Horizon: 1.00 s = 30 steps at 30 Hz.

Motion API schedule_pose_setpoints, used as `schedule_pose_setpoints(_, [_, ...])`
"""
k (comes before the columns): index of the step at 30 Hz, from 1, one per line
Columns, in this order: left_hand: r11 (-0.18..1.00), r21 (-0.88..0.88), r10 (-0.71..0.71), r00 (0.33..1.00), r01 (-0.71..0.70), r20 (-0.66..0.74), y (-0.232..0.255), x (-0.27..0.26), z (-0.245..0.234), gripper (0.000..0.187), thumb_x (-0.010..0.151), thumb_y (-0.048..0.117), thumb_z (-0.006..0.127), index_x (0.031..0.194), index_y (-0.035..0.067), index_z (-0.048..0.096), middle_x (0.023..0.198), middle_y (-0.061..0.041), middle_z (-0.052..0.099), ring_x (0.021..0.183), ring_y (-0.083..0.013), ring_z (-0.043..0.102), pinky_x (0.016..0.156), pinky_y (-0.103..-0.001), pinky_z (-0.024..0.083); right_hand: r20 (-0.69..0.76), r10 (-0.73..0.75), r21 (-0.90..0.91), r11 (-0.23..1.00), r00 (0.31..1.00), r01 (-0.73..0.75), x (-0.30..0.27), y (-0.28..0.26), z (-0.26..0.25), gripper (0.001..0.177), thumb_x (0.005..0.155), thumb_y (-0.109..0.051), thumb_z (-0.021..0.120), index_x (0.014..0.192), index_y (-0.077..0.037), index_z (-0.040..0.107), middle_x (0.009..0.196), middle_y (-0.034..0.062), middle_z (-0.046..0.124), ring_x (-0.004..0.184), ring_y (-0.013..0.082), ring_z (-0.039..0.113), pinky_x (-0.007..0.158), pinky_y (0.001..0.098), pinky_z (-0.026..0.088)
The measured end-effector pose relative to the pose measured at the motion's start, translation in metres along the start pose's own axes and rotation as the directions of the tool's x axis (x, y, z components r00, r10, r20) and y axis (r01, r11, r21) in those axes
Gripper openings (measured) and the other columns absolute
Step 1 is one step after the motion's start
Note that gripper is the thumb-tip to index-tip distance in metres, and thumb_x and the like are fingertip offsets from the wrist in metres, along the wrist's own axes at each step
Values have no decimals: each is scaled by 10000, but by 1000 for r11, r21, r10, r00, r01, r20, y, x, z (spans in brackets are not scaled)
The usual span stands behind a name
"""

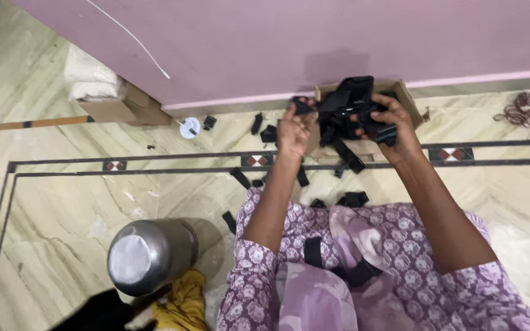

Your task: The person sits on the floor and repeatedly picks up black plastic buckles and straps from a cardboard box. They thread the straps through the buckles, pull them taut, and place them back into the box. The process is repeated for multiple units.

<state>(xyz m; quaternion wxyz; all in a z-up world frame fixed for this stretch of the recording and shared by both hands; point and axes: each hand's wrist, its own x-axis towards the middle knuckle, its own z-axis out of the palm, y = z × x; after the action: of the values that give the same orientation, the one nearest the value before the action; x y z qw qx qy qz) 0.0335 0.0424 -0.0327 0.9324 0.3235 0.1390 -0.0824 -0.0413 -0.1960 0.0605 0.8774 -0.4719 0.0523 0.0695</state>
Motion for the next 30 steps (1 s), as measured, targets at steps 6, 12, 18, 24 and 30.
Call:
schedule_pose_setpoints(6, [867, 491, -153, 983, 84, 102, -2, -22, 20, 317, 1023, 345, 552, 1049, 81, 727, 985, -87, 788, 826, -143, 722, 702, -267, 555, -60, -83, 17, 996, 995, 84, 5, -3, -4, 463, 928, -8, 586, 1383, -51, 510, 1115, 259, 717, 779, 290, 724, 651, 350, 604])
schedule_pose_setpoints(12, [803, 578, 112, 990, -143, 89, -13, -15, 19, 295, 1034, 343, 651, 975, 56, 694, 904, -96, 741, 784, -133, 675, 651, -260, 502, -9, -95, 8, 995, 995, 95, 2, -2, 3, 559, 840, 1, 561, 1393, -41, 495, 1134, 256, 690, 924, 278, 771, 705, 369, 637])
schedule_pose_setpoints(18, [891, 300, -305, 939, 340, -157, -25, -22, 26, 291, 990, 348, 572, 1216, 169, 529, 1118, -36, 638, 942, -166, 649, 782, -508, 553, 370, -42, 208, 977, 928, -39, -4, -8, -2, 610, 839, -15, 583, 1446, 2, 539, 1082, 337, 688, 699, 299, 703, 606, 345, 589])
schedule_pose_setpoints(24, [931, 179, -361, 868, 317, 341, -41, -15, 6, 471, 1051, 304, 647, 1389, -4, 534, 1392, -253, 553, 1275, -394, 551, 981, -533, 547, 280, -91, 151, 987, 956, 50, -4, -12, -3, 622, 803, -11, 569, 1422, 51, 550, 1109, 284, 681, 736, 275, 710, 587, 345, 594])
schedule_pose_setpoints(30, [983, -79, -167, 986, 165, -21, -12, -15, 19, 543, 933, 420, 603, 1375, 118, 512, 1510, -156, 486, 1374, -310, 490, 1078, -605, 471, 284, -75, 49, 997, 956, 63, -5, -16, 0, 622, 820, -13, 568, 1440, 25, 550, 1055, 299, 705, 682, 252, 698, 564, 318, 585])
